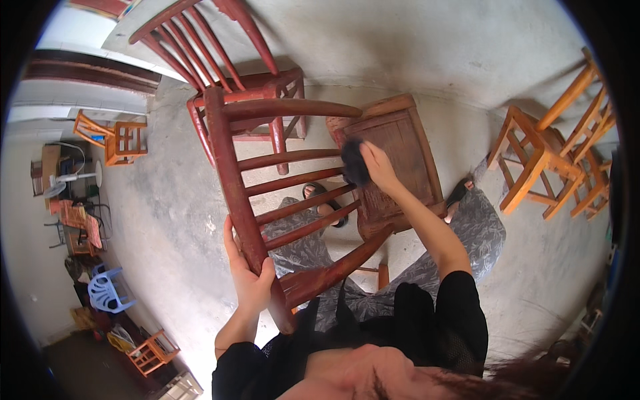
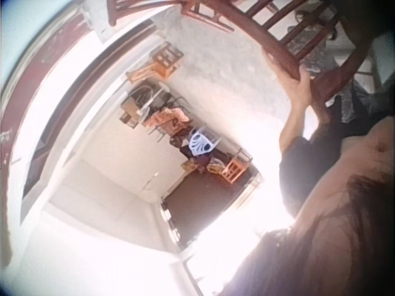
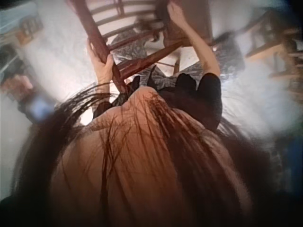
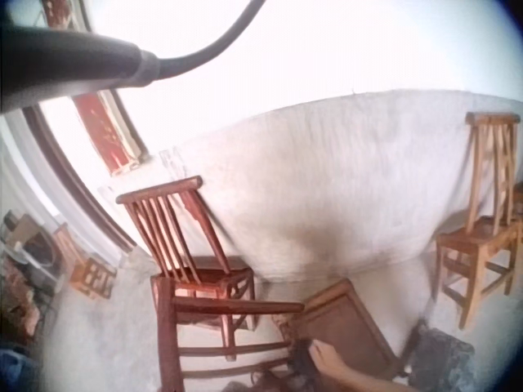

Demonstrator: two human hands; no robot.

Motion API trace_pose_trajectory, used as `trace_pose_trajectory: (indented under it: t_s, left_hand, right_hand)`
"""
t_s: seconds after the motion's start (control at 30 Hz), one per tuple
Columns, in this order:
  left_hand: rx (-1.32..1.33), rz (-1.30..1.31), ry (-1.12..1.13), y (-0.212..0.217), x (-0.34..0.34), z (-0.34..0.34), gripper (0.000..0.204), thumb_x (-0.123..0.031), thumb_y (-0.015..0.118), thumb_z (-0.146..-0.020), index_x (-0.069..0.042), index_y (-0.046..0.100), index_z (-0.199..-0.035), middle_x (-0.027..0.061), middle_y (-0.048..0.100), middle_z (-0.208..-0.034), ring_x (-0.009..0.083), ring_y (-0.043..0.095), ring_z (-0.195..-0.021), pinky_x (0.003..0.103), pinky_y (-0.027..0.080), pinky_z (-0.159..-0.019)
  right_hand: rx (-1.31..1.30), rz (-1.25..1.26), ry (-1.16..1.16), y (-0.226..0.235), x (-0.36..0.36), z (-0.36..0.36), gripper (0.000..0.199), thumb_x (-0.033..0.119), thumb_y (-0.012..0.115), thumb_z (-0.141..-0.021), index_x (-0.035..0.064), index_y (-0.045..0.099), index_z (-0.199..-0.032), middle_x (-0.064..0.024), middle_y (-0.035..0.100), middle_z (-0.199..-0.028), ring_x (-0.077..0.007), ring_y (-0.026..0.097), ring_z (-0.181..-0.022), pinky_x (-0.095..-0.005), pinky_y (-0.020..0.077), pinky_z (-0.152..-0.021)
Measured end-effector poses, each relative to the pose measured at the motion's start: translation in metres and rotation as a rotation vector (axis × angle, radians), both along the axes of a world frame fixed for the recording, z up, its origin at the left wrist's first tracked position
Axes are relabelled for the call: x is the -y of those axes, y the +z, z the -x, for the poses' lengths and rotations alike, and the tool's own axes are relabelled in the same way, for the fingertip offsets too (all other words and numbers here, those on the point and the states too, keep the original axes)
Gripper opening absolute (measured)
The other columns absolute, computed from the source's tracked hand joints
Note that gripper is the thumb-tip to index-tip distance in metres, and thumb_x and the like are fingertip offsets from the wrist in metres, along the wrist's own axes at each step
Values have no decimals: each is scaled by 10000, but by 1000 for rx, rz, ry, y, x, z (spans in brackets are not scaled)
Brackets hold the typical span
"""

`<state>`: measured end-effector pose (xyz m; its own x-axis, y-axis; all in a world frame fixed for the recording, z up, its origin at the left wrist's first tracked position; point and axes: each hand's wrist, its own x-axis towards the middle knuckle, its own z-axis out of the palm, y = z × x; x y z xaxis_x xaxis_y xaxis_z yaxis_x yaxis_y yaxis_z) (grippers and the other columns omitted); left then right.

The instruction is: The person wipes down several wooden chairs with a cloth, cleaning the seats and frames of the chairs individually.

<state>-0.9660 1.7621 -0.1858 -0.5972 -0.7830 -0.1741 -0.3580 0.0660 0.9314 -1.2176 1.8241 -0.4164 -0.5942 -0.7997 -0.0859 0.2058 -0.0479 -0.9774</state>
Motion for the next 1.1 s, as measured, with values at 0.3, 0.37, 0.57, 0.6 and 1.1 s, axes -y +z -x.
trace_pose_trajectory:
  t_s: [0.3, 0.37, 0.57, 0.6, 1.1]
  left_hand:
    - [-40, 10, 56, -8, 1, 1, 774, -24, 467, -710, -35, 90, -1385, 145, 299, -1344, 257, 375, -1203, 393, 292, -998]
    - [8, 43, 50, -9, -1, -5, 808, -104, 546, -716, -40, 100, -1387, 143, 323, -1325, 262, 397, -1184, 400, 312, -984]
    - [-87, -34, 63, -6, -4, 3, 844, 27, 429, -649, -54, 40, -1393, 156, 329, -1313, 255, 396, -1173, 385, 277, -1006]
    - [-66, -20, 69, -6, -2, 1, 849, 14, 434, -649, -52, 34, -1394, 163, 322, -1320, 258, 386, -1184, 391, 260, -1015]
    - [-62, -21, 104, -4, -2, 8, 863, -22, 455, -637, -56, 45, -1396, 183, 308, -1338, 261, 357, -1222, 369, 239, -1033]
  right_hand:
    - [-753, 119, -274, 96, 150, 3, 171, 183, 566, -799, 69, 535, -922, -131, 547, -955, -327, 500, -923, -408, 393, -795]
    - [-711, 5, -326, 27, 155, 23, 173, 177, 497, -840, 44, 531, -945, -164, 556, -942, -331, 527, -914, -406, 417, -779]
    - [-1436, -251, -200, -110, 24, 112, 202, 218, 558, -767, 53, 537, -882, -101, 526, -1081, -288, 479, -1047, -390, 372, -924]
    - [-890, -356, -293, -86, 23, 113, 170, 201, 544, -767, 68, 546, -873, -94, 529, -1087, -292, 473, -1059, -398, 373, -918]
    - [-972, -223, 585, -77, -133, -4, 163, 368, 596, -755, 207, 573, -769, 9, 462, -942, -235, 417, -939, -413, 299, -824]
